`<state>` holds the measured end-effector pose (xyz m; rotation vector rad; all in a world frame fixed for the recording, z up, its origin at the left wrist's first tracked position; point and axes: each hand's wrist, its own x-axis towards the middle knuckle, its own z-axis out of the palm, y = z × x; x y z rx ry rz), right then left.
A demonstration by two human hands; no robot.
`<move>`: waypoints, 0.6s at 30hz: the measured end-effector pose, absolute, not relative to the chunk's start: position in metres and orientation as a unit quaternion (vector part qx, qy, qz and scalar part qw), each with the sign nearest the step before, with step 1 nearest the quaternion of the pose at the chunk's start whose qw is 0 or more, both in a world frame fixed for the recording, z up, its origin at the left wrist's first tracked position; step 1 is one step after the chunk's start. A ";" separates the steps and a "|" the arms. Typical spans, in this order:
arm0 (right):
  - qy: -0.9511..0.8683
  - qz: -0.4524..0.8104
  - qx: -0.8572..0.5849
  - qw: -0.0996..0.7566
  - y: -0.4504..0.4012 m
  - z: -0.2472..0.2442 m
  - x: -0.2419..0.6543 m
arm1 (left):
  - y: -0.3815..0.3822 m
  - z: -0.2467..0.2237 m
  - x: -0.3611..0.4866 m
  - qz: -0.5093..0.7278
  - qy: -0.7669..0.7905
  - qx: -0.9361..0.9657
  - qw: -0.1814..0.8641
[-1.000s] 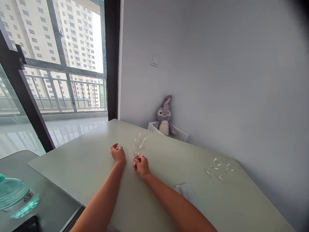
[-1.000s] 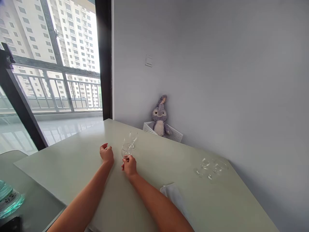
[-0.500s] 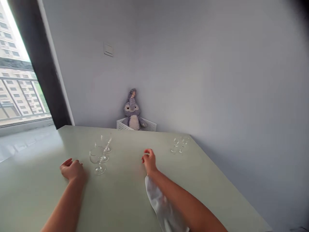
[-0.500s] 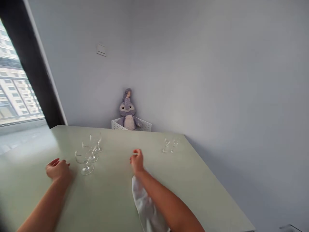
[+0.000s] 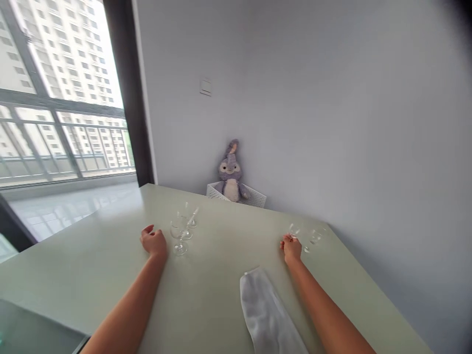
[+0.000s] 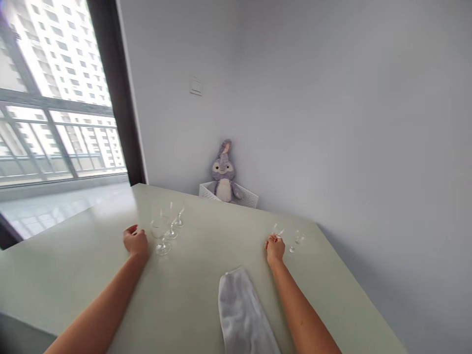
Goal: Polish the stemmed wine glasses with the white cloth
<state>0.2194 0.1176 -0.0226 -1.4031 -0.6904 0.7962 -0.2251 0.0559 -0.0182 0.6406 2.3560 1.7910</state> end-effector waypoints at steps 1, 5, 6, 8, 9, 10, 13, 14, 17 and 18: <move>-0.312 0.360 -0.610 0.633 0.120 -0.022 0.209 | 0.056 -0.018 -0.225 0.592 0.778 0.203 0.051; -0.376 0.423 -0.566 0.600 0.122 -0.020 0.143 | 0.058 -0.018 -0.221 0.595 0.779 0.192 0.048; -0.394 0.441 -0.552 0.588 0.120 -0.021 0.121 | 0.058 -0.018 -0.220 0.595 0.779 0.192 0.051; -0.424 0.476 -0.528 0.562 0.118 -0.022 0.075 | 0.059 -0.017 -0.218 0.593 0.779 0.193 0.056; -0.437 0.492 -0.516 0.548 0.117 -0.023 0.053 | 0.060 -0.016 -0.218 0.592 0.780 0.194 0.057; -0.448 0.507 -0.506 0.535 0.116 -0.023 0.032 | 0.060 -0.016 -0.217 0.591 0.781 0.196 0.059; -0.472 0.537 -0.484 0.504 0.116 -0.024 -0.020 | 0.062 -0.016 -0.217 0.587 0.782 0.199 0.063; -0.478 0.543 -0.479 0.497 0.117 -0.024 -0.032 | 0.062 -0.017 -0.216 0.586 0.783 0.200 0.064; -0.491 0.553 -0.470 0.483 0.119 -0.022 -0.058 | 0.065 -0.020 -0.217 0.586 0.782 0.202 0.063; -0.493 0.554 -0.468 0.480 0.120 -0.021 -0.064 | 0.066 -0.021 -0.217 0.586 0.782 0.203 0.063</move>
